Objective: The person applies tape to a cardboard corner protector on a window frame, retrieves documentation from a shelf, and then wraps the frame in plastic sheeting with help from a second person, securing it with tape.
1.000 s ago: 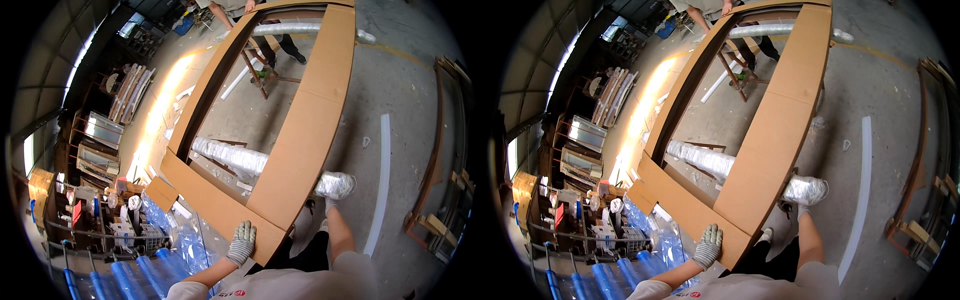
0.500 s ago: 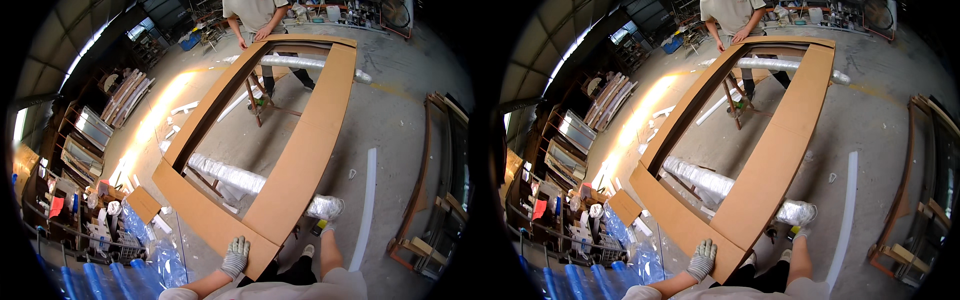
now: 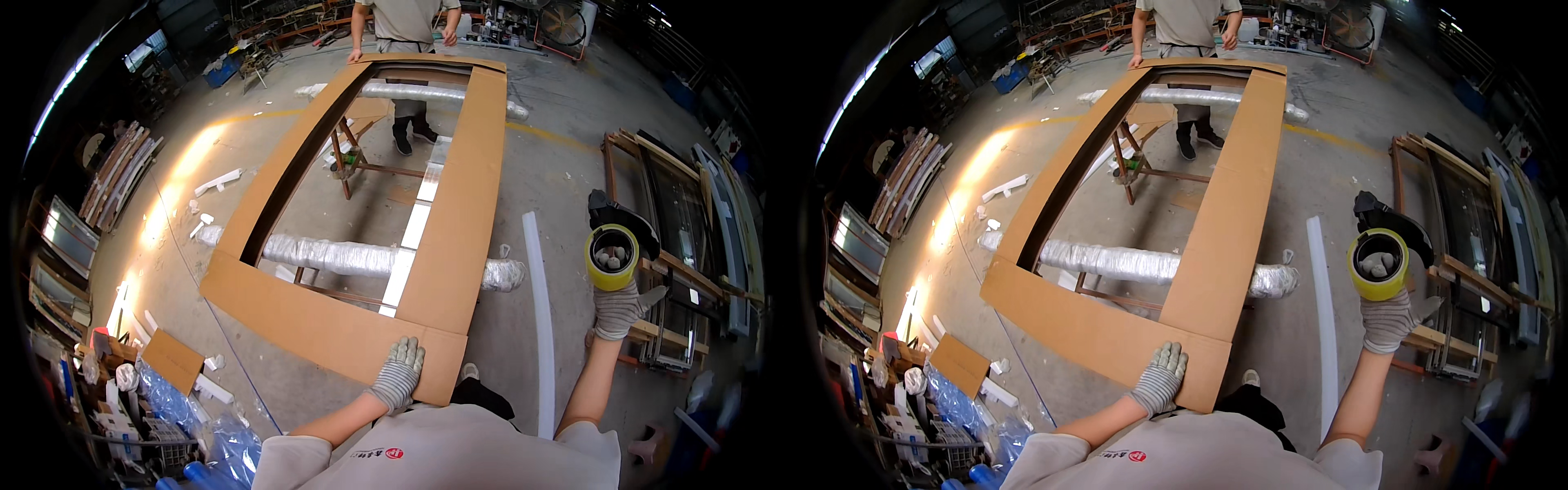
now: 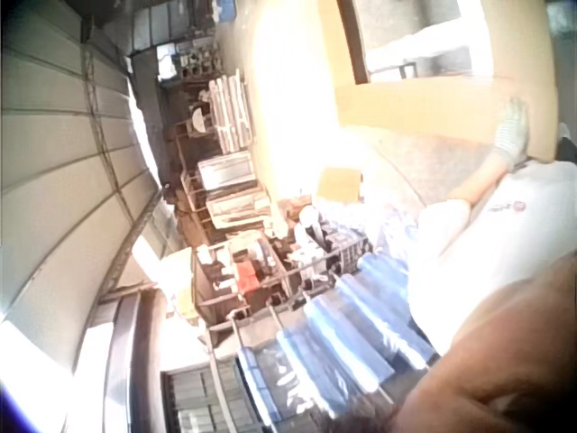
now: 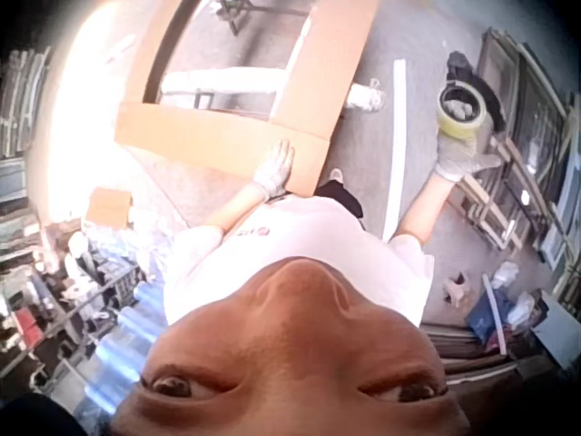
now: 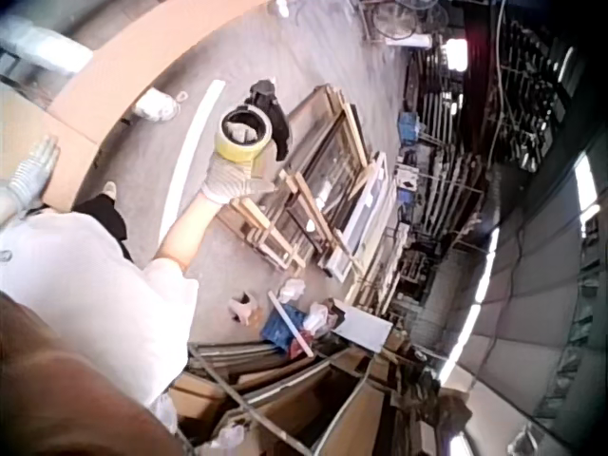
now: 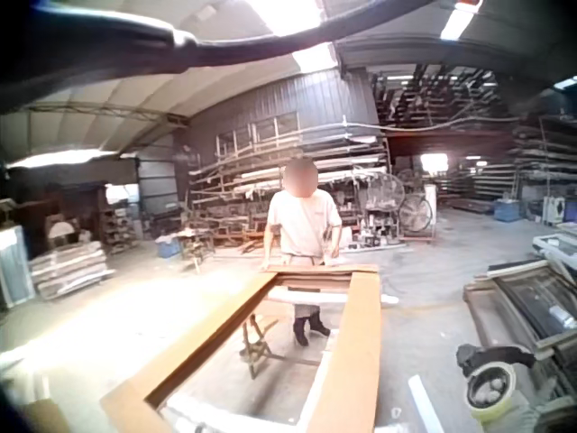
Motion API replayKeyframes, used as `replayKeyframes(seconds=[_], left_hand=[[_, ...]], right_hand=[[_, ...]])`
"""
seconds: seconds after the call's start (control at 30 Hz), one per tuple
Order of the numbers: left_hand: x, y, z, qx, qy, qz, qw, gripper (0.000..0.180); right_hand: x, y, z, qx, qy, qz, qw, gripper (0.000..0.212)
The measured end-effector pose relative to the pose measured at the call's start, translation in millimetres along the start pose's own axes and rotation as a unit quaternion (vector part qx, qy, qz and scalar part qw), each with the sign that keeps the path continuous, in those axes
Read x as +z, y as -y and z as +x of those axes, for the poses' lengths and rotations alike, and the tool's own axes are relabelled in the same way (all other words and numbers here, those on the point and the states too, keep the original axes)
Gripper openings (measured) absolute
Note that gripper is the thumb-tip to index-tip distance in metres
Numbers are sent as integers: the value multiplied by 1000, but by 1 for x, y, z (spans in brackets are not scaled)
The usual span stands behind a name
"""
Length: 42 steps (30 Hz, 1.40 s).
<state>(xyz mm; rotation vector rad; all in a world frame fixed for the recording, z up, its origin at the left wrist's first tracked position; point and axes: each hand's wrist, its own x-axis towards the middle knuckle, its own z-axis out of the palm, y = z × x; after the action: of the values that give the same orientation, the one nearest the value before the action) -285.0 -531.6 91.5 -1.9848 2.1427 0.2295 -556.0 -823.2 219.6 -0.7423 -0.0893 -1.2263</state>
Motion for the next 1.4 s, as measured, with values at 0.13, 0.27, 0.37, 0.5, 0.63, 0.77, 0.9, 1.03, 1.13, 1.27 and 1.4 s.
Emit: replayKeyframes(seconds=[0.13, 0.27, 0.37, 0.5, 0.63, 0.77, 0.9, 1.03, 1.13, 1.27, 1.4], left_hand=[[-14, 2, 1, 3, 24, -29, 999, 89], [8, -6, 7, -1, -16, 10, 1000, 95], [-21, 3, 5, -19, 33, -89, 995, 93], [-7, 15, 16, 27, -124, -276, 953, 79], [-25, -4, 19, -88, -180, -781, 591, 79], [-38, -15, 20, -189, -131, -888, 398, 70], [-64, -21, 18, -292, -162, -762, 555, 50], [-41, -10, 20, -231, -78, -956, 165, 36], [-42, -19, 28, -121, -56, -974, 183, 35], [-66, -18, 46, -149, -104, -916, 357, 40], [-84, -20, 65, -234, -226, -669, 668, 47]], right_hand=[[41, -42, -17, 222, 30, 127, 966, 88], [-3, -96, -54, 462, -12, 87, 882, 56], [3, -117, -62, 573, -36, -37, 818, 46], [27, -120, -60, 622, 190, -180, 738, 43], [9, -133, -72, 698, 226, -183, 654, 31], [-17, -146, -75, 703, 241, -200, 638, 31], [-23, -148, -73, 630, 339, -272, 643, 33], [-26, -145, -72, 508, 421, -261, 705, 31], [-35, -134, -77, 617, 236, -150, 735, 30], [-68, -138, -94, 634, -224, 182, 718, 52], [-85, -148, -98, 587, -253, 113, 761, 46]])
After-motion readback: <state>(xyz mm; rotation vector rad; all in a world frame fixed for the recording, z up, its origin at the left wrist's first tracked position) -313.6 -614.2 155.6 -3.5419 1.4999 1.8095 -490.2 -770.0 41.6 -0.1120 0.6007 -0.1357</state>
